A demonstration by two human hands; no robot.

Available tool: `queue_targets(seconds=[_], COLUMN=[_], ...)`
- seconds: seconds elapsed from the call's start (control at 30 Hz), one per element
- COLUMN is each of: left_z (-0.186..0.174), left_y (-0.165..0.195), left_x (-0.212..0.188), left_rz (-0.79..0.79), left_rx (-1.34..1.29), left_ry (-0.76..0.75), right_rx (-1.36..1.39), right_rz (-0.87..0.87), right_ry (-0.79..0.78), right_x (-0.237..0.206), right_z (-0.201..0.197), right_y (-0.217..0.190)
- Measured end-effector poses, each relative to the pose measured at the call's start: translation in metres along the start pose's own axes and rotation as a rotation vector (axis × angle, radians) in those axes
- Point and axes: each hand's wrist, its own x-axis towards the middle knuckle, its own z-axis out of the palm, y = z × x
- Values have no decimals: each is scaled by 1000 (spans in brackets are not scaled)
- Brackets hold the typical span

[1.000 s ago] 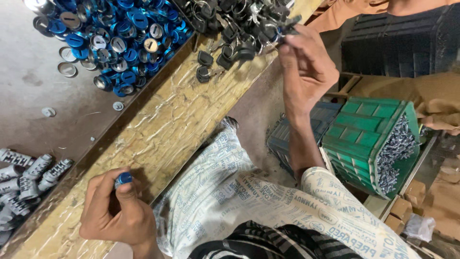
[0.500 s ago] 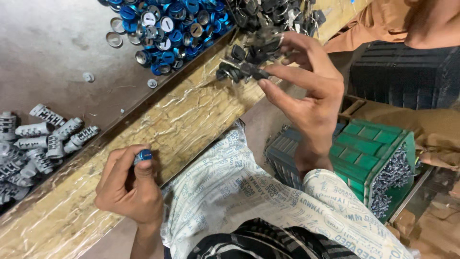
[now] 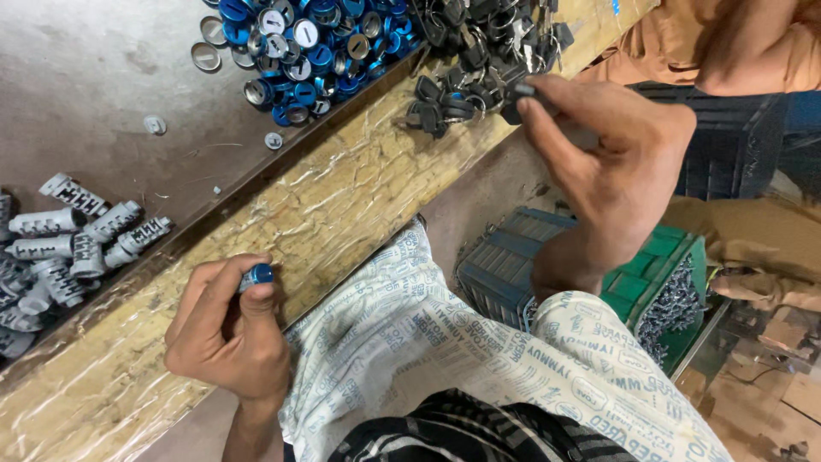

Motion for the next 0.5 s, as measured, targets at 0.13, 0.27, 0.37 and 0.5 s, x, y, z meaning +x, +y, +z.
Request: queue_targets(seconds=[0.13, 0.27, 0.37, 0.5], left_z=[2, 1, 0, -1], left_y=[0, 2, 2, 2], left_x=[0, 1, 1, 0], left_rz=[21, 19, -3, -7], left_rx=[-20, -10, 4, 30], left_ry=[-7, -7, -15, -21], right_rx=[167, 509, 658, 550], right_rz=[-5, 239, 250, 302], right_ry=[72, 165, 125, 150], right_x=[11, 17, 15, 12], right_z=[7, 15, 20, 25], right_y=[25, 50, 59, 59])
